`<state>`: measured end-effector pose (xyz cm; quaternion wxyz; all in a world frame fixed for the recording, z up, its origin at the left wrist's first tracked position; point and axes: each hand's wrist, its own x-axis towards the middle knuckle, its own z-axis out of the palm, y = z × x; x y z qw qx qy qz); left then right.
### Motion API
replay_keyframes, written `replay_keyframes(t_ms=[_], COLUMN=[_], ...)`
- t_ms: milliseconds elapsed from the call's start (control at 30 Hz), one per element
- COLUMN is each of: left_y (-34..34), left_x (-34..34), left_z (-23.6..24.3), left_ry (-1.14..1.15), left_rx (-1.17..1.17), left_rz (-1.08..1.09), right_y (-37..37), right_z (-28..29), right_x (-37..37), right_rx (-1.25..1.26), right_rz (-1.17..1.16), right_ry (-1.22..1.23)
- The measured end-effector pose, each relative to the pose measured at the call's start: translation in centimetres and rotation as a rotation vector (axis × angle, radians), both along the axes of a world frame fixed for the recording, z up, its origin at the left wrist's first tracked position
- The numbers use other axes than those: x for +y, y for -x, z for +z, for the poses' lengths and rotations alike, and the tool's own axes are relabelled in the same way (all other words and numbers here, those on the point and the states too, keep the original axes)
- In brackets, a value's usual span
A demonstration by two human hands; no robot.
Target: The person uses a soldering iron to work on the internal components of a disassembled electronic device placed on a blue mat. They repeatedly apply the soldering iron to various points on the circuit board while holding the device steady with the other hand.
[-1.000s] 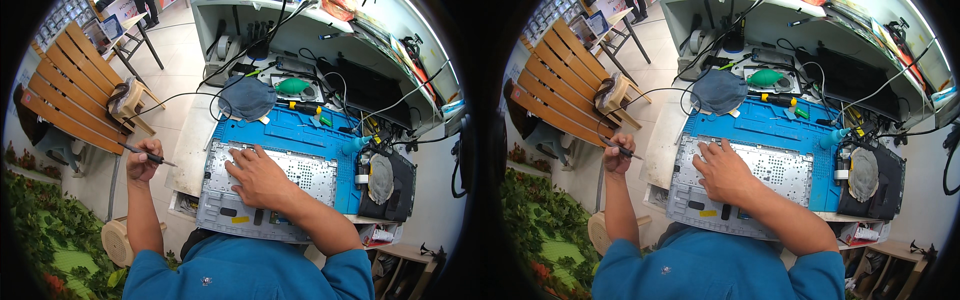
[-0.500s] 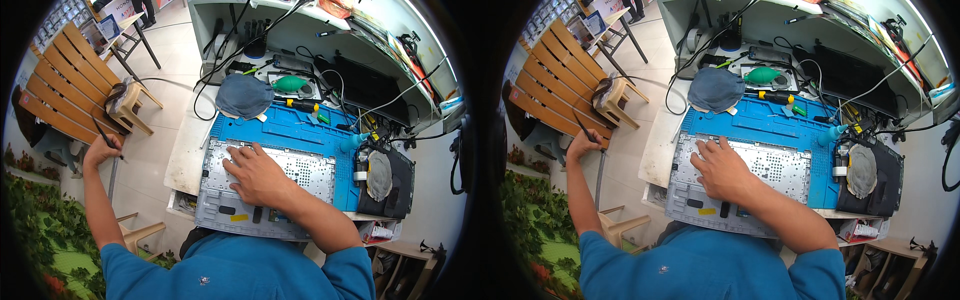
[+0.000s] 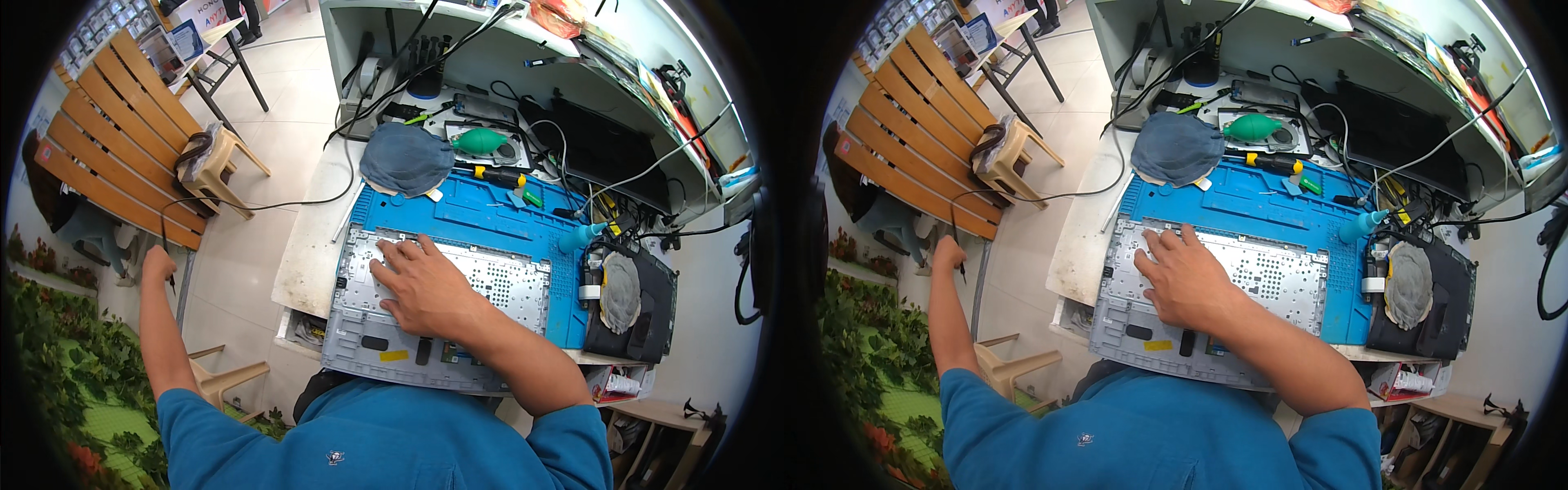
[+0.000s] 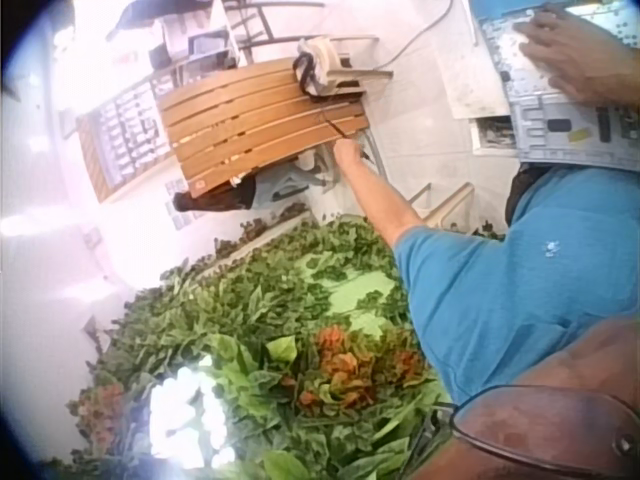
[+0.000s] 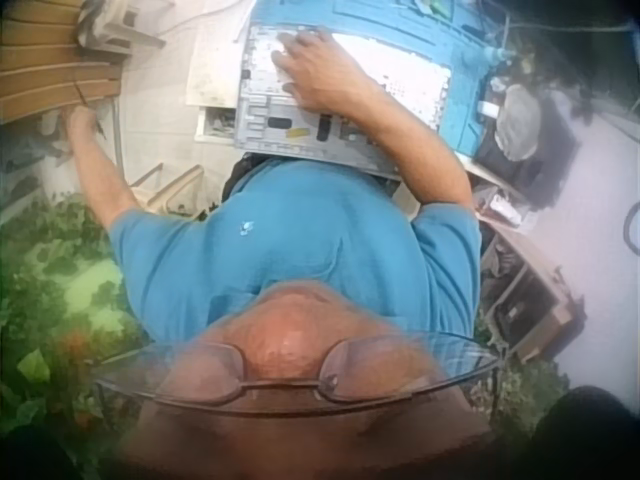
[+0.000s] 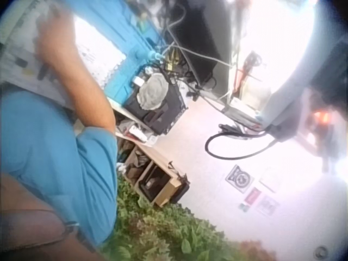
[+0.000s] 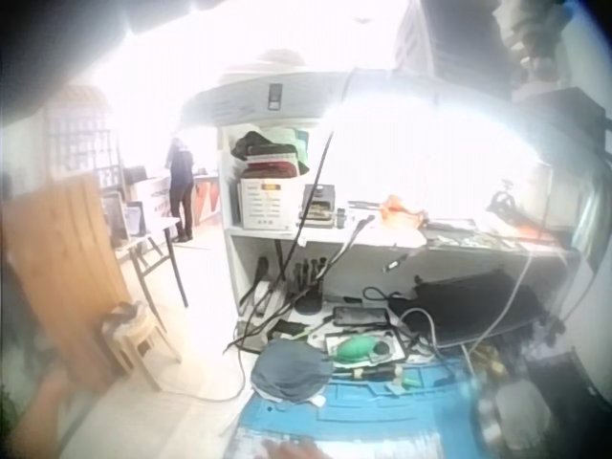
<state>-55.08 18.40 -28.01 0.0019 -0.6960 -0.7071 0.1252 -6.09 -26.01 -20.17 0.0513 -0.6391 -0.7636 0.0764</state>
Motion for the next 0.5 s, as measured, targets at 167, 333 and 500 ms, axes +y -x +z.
replay_keyframes(t_ms=[167,333,500], left_y=[0.0,-1.6,-6.8], left_x=[-4.8,-10.5,-14.7], left_z=[-1.8,-2.1,-5.1], left_ry=[0.553,0.673,0.757], left_rx=[-0.314,-1.322,-2.128], left_rz=[0.087,0.180,0.109], right_y=[0.0,0.0,0.0], right_z=[-0.3,0.0,-0.2], right_x=[-0.1,0.0,-0.1], right_rx=[0.012,0.000,-0.003], right_rz=[-0.005,-0.008,-0.006], right_ry=[-0.022,0.011,-0.004])
